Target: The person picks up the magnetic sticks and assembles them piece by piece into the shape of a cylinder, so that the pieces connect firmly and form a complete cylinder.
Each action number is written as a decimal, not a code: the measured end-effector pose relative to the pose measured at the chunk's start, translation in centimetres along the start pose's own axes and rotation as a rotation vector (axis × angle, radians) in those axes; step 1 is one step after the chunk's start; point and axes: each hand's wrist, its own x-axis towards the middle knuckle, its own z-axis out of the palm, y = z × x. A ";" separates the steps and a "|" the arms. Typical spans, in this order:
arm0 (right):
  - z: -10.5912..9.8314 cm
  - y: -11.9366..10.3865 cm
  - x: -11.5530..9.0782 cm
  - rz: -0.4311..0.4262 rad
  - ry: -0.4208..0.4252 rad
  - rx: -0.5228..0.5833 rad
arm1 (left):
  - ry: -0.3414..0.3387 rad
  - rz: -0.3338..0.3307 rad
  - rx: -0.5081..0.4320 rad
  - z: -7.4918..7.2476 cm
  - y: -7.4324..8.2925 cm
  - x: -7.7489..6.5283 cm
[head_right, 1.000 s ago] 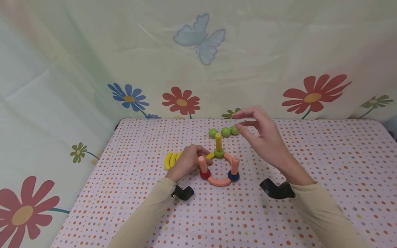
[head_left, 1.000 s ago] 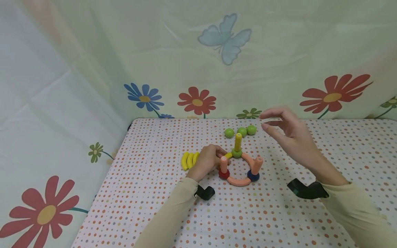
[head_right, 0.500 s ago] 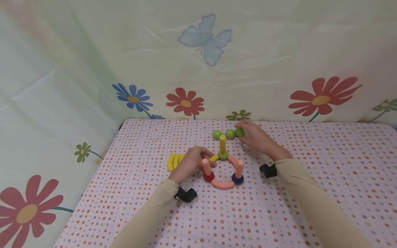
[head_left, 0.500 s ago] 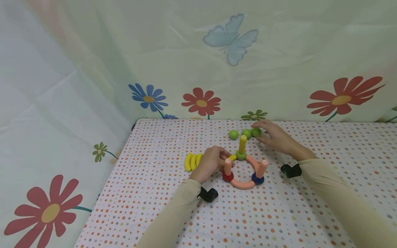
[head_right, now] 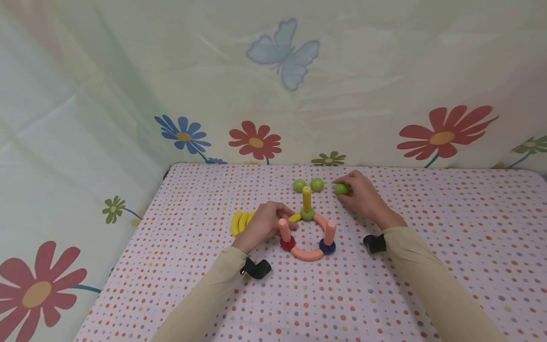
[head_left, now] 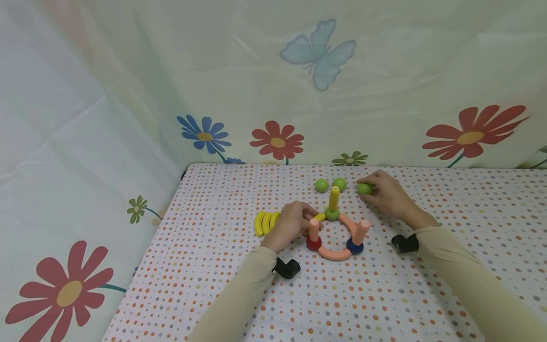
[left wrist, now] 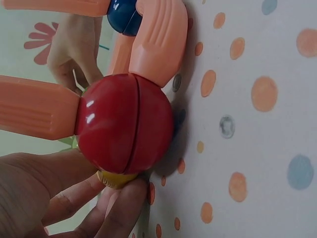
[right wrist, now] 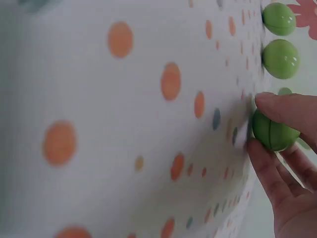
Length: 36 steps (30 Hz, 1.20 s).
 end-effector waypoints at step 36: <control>-6.7 -11.3 -0.9 -0.389 -0.110 0.022 | -0.016 0.030 0.018 0.0 0.0 0.1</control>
